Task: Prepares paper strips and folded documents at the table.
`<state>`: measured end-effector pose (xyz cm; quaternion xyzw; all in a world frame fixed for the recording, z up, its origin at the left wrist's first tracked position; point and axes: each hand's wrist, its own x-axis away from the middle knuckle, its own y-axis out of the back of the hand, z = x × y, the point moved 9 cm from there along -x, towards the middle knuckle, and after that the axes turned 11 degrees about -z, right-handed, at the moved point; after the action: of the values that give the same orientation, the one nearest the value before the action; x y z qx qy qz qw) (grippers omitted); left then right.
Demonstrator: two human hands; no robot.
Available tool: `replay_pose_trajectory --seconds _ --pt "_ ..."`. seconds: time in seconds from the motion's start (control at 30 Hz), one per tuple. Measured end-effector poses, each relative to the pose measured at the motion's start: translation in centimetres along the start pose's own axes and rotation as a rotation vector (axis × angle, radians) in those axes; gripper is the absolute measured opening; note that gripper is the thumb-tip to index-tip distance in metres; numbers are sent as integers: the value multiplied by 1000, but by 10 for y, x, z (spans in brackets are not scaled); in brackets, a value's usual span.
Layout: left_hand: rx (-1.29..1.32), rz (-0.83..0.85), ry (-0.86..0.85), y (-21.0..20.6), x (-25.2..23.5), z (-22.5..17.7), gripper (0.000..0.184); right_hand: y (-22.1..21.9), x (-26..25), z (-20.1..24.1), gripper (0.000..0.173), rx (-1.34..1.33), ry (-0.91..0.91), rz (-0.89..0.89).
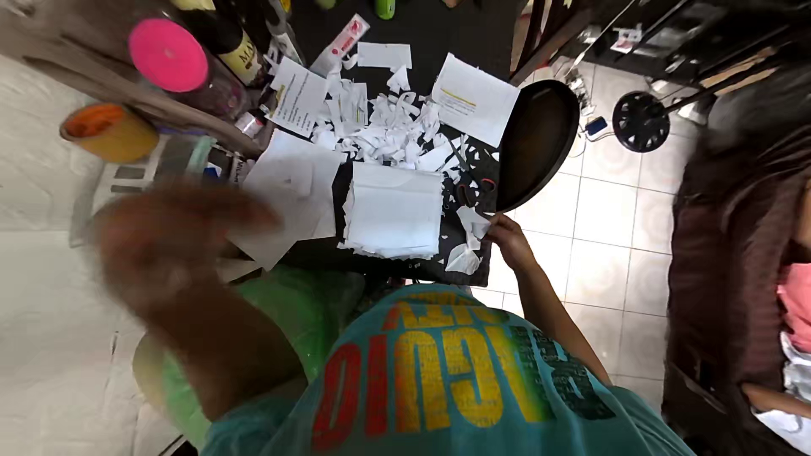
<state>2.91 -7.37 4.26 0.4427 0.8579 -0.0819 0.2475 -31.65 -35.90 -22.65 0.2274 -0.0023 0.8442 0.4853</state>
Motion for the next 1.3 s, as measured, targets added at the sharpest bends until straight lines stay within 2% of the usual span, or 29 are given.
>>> replay_pose_trajectory --seconds 0.03,0.1,0.13,0.2,0.27,0.37,0.47,0.57,0.7,0.8,0.97,1.07,1.1,1.17,1.3 --pt "-164 -109 168 12 -9 50 22 7 0 -9 19 228 -27 -82" --pt "-554 -188 528 34 0 151 34 18 7 -9 40 558 -40 -194" --pt "-671 -182 678 43 10 195 38 20 10 -4 42 619 -11 -234" --pt "-868 -139 832 57 26 258 40 20 18 9 38 621 24 -279" --pt "-1013 -71 893 59 33 292 42 20 24 15 34 594 54 -287" --pt "-1138 1 937 54 32 315 54 19 27 16 30 596 111 -259" --pt "-1187 44 1005 48 36 329 66 21 29 8 28 600 118 -237" --pt "-1127 13 1046 51 42 341 63 22 32 1 27 597 74 -237" --pt "-928 -116 922 55 30 324 51 21 32 -5 26 586 60 -236" --pt "-679 -281 808 60 17 290 46 17 30 -3 25 561 72 -237" --pt "-462 -467 706 70 -14 224 49 5 22 18 26 533 127 -220" --pt "-245 -484 587 59 -43 180 42 -6 17 46 27 500 208 -222" --pt "-189 -479 569 53 -53 165 35 -10 15 57 27 485 251 -215" --pt "-79 -417 538 31 -70 133 22 -22 14 86 26 430 369 -189" --pt "107 -235 482 -31 -87 75 16 -66 28 165 35 276 631 -88"
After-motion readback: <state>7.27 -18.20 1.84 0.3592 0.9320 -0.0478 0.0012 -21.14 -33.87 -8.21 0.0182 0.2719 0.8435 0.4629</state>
